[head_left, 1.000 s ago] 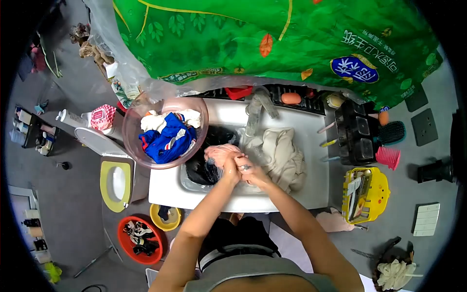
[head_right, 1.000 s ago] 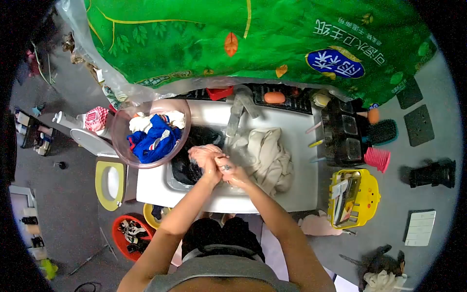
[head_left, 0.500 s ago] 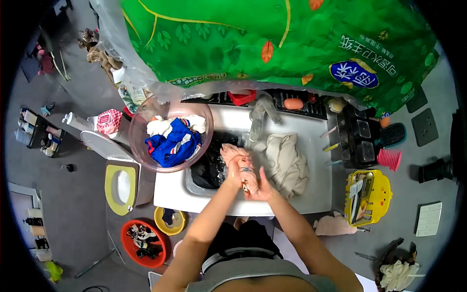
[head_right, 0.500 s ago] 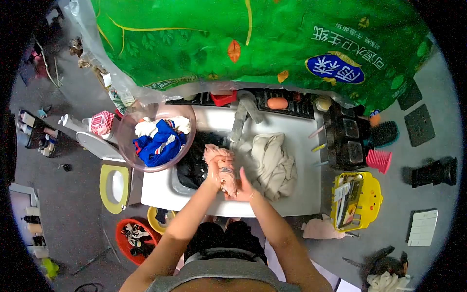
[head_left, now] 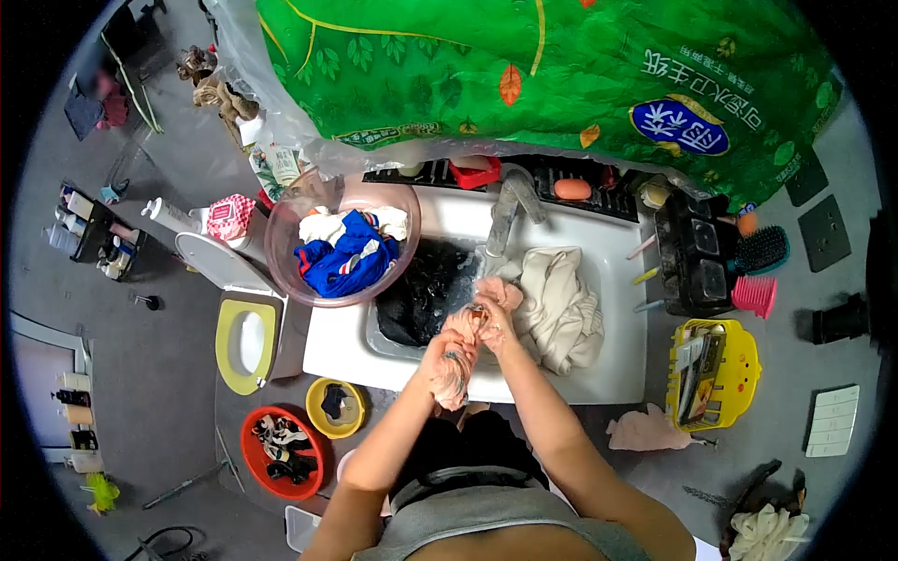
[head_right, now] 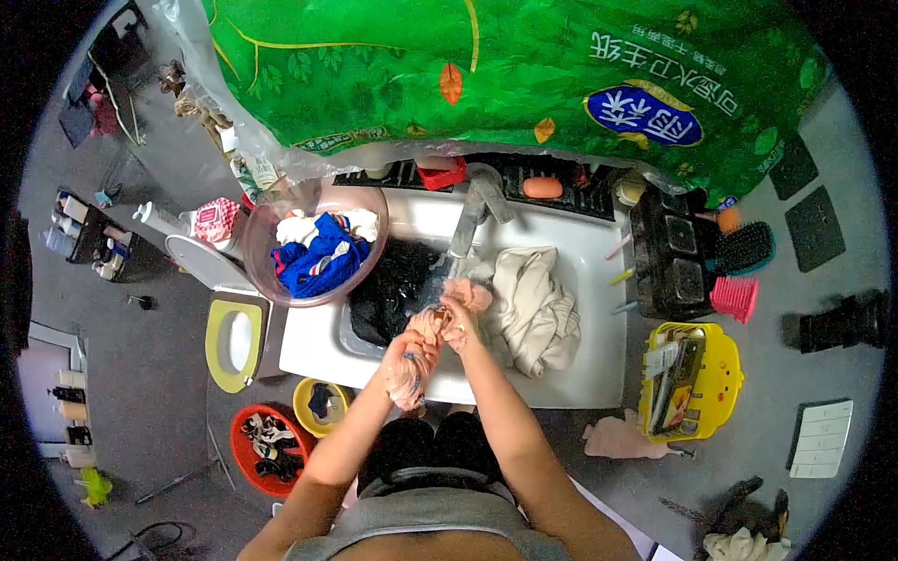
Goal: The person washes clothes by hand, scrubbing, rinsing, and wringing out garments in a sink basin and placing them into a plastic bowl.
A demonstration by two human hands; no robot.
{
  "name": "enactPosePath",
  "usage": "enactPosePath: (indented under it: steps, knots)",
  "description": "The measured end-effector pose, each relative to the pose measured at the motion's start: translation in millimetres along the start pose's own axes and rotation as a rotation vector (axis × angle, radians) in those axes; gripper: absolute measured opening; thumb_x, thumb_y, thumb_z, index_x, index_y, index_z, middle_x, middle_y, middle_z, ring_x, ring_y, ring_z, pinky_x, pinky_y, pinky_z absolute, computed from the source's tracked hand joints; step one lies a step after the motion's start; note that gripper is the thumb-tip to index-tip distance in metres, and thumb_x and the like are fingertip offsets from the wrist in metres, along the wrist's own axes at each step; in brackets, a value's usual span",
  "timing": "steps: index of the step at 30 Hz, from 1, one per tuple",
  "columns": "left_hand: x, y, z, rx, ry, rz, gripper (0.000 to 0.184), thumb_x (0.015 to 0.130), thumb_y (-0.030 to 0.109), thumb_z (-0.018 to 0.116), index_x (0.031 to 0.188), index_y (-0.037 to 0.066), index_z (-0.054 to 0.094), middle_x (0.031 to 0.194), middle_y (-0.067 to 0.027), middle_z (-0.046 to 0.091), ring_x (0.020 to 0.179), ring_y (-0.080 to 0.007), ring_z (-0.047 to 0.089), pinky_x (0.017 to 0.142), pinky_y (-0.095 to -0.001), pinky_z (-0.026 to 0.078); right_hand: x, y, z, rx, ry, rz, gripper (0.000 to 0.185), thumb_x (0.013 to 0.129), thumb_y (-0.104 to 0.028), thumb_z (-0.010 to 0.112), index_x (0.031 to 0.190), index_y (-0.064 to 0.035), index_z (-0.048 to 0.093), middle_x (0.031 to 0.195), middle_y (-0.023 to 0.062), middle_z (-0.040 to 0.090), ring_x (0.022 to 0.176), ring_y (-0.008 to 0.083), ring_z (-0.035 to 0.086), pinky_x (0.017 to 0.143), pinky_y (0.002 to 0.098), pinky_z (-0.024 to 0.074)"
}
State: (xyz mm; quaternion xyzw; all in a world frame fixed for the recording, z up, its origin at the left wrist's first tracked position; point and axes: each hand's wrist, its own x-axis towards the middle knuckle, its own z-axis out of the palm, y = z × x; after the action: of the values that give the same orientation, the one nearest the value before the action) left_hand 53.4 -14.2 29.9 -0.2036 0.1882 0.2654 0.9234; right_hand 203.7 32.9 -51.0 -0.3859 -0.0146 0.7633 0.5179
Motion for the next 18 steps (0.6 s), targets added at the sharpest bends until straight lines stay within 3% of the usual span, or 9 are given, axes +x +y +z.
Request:
enactPosePath:
  steps: [2,4,6,10,12,14,15,16,18]
  knots:
    - [13,10,-8,0.462,0.239,0.210,0.025,0.069,0.011,0.051,0.091,-0.001,0.050,0.070,-0.0112,0.055,0.052,-0.0221,0.053,0.044,-0.0305,0.044,-4,0,10,-0.293,0.045,-0.283,0.032,0.074,-0.008,0.065,0.103,-0.0042,0.053,0.089,0.0088,0.058,0.077,0.0171,0.058,0.071,0.0248,0.0473]
    - [20,-8,12,0.681,0.455,0.486,0.019,0.068,0.006,0.051,0.085,-0.002,0.052,0.066,-0.0104,0.055,0.053,-0.0195,0.053,0.046,-0.0282,0.043,16,8,-4,-0.467,-0.039,-0.619,0.043,0.072,-0.007,0.066,0.112,-0.0038,0.050,0.095,0.0080,0.060,0.079,0.0156,0.059,0.071,0.0247,0.0471]
    - [44,-18,2,0.836,0.552,0.804,0.020,0.066,0.001,0.052,0.085,-0.003,0.055,0.059,-0.0077,0.054,0.050,-0.0171,0.053,0.047,-0.0270,0.043,34,9,-9,-0.762,0.118,-0.963,0.046,0.072,-0.009,0.066,0.114,-0.0035,0.048,0.097,0.0090,0.061,0.079,0.0170,0.061,0.071,0.0273,0.0475]
    - [53,-28,-10,1.576,0.789,0.888,0.047,0.066,0.018,0.057,0.106,-0.005,0.044,0.084,-0.0290,0.058,0.081,-0.0409,0.058,0.073,-0.0418,0.045,-3,-13,4,-1.325,0.333,-0.851,0.039,0.072,-0.025,0.065,0.103,-0.0038,0.056,0.085,0.0143,0.062,0.078,0.0238,0.061,0.071,0.0349,0.0467]
    - [52,-40,-8,1.711,0.880,0.906,0.048,0.068,0.019,0.055,0.109,-0.002,0.043,0.085,-0.0278,0.059,0.082,-0.0418,0.057,0.075,-0.0427,0.045,-18,-20,12,-1.507,0.373,-0.877,0.040,0.074,-0.036,0.062,0.095,-0.0021,0.059,0.074,0.0144,0.062,0.070,0.0253,0.061,0.065,0.0373,0.0458]
    - [49,-50,-4,1.778,0.966,0.905,0.050,0.069,0.015,0.053,0.116,0.007,0.041,0.087,-0.0254,0.059,0.085,-0.0427,0.056,0.076,-0.0432,0.045,-21,-23,8,-1.295,0.280,-0.682,0.043,0.077,-0.040,0.059,0.095,-0.0005,0.060,0.073,0.0124,0.062,0.069,0.0237,0.060,0.064,0.0361,0.0454]
    - [49,-54,-6,1.751,0.863,0.975,0.050,0.068,0.014,0.053,0.117,0.009,0.042,0.087,-0.0246,0.060,0.085,-0.0421,0.057,0.077,-0.0428,0.045,-23,-26,7,-1.190,0.232,-0.585,0.046,0.078,-0.042,0.057,0.095,0.0003,0.060,0.072,0.0114,0.063,0.069,0.0230,0.060,0.063,0.0355,0.0452]
    - [48,-58,-9,1.722,0.762,1.041,0.050,0.068,0.013,0.053,0.117,0.011,0.042,0.088,-0.0238,0.060,0.086,-0.0415,0.057,0.077,-0.0424,0.045,-25,-32,4,-0.796,0.124,-0.165,0.051,0.081,-0.047,0.052,0.091,0.0020,0.060,0.078,0.0092,0.063,0.070,0.0202,0.059,0.065,0.0336,0.0450]
    - [47,-58,-10,1.700,0.630,1.078,0.049,0.068,0.010,0.052,0.116,0.014,0.045,0.090,-0.0215,0.060,0.086,-0.0392,0.057,0.077,-0.0405,0.045,-35,-28,1,-0.632,0.111,-0.258,0.045,0.082,-0.044,0.051,0.087,-0.0004,0.058,0.082,0.0083,0.062,0.070,0.0182,0.058,0.064,0.0315,0.0455]
